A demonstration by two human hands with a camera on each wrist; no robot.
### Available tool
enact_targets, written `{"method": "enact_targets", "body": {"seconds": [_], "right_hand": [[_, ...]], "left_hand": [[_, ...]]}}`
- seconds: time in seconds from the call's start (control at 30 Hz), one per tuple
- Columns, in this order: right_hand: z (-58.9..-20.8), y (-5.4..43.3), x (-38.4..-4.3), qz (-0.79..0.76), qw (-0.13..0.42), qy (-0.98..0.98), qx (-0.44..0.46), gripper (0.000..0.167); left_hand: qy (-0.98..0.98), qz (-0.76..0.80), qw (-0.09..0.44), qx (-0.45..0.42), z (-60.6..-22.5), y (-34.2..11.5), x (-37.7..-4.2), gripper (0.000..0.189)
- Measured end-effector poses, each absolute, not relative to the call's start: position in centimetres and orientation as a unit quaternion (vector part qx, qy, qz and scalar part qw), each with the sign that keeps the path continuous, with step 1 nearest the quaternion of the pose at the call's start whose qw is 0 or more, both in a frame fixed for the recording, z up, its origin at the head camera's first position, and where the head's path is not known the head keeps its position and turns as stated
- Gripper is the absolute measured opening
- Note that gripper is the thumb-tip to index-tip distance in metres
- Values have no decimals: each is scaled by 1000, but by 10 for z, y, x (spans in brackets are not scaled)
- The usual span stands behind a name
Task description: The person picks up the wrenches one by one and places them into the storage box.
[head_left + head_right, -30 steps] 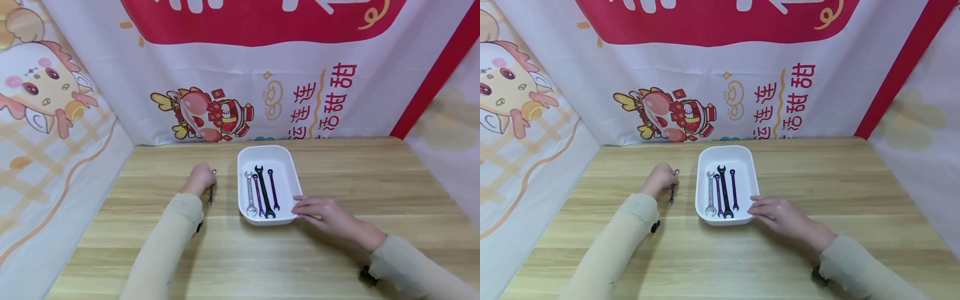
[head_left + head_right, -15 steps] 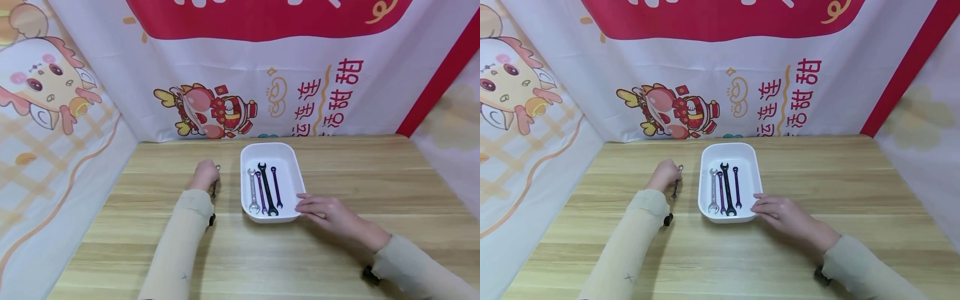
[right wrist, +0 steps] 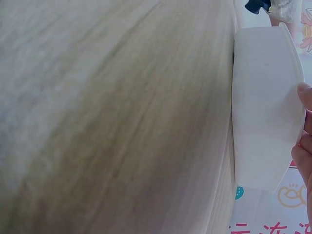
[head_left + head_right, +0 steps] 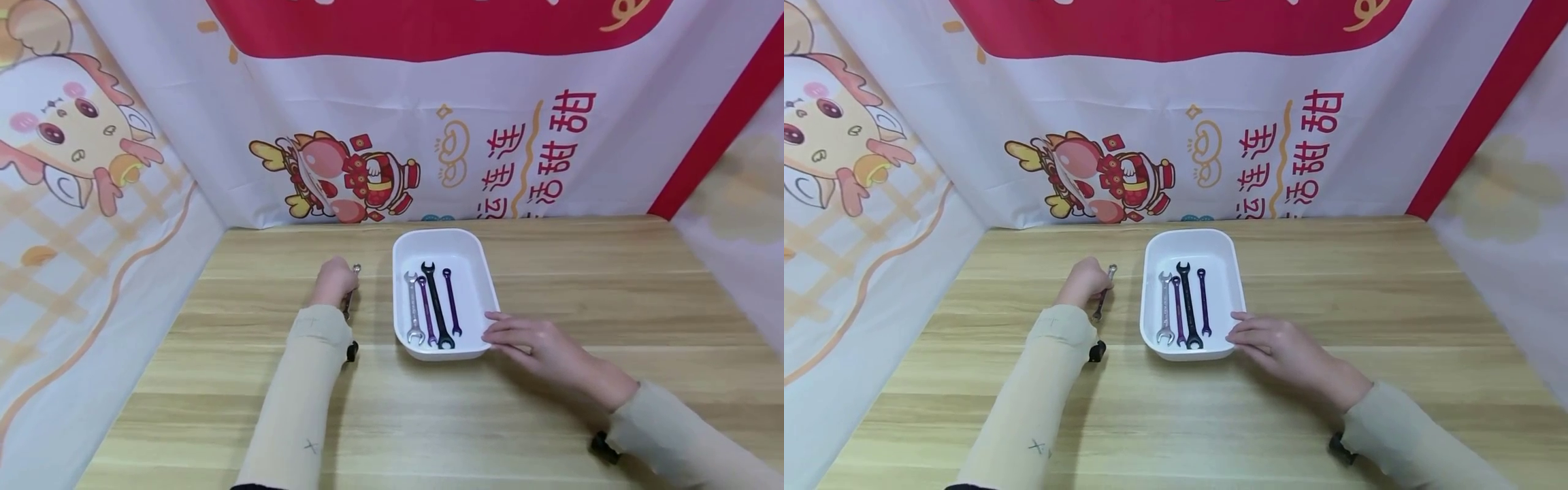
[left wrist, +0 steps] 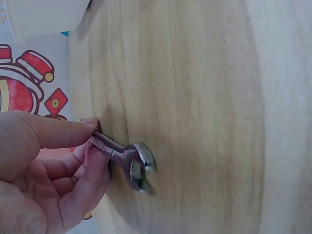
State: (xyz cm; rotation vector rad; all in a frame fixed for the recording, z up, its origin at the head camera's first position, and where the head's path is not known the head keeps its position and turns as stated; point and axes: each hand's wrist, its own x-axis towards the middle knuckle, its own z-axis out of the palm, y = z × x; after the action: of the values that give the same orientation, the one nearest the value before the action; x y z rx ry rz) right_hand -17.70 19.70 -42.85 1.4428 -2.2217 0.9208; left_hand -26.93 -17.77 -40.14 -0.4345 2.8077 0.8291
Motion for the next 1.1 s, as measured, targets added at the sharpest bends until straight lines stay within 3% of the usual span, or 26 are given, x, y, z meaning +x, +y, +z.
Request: {"method": "enact_targets", "body": {"seconds": [0.17,0.33,0.47,0.63,0.8,0.93,1.1], "right_hand": [[-425,199,-178,320,174,-779,510,16],[-423,198,-179,315,177,-780,510,34],[-423,198,-179,315,180,-781,509,38],[-424,198,-181,310,186,-780,511,38],[-426,198,-181,306,194,-775,518,32],[-428,197,-179,304,189,-776,519,23],[-429,197,-176,306,184,-780,514,29]], "left_hand": [[940,293,95,-147,-397,-176,-270,14],[933,305,109,-157,-396,-178,-275,12],[930,315,113,-151,-397,-181,-278,17],[933,308,114,-146,-397,-182,-280,26],[927,315,140,-148,-397,-185,-284,14],[916,344,153,-137,-398,-191,-280,18],[916,361,134,-107,-400,-196,-273,18]]}}
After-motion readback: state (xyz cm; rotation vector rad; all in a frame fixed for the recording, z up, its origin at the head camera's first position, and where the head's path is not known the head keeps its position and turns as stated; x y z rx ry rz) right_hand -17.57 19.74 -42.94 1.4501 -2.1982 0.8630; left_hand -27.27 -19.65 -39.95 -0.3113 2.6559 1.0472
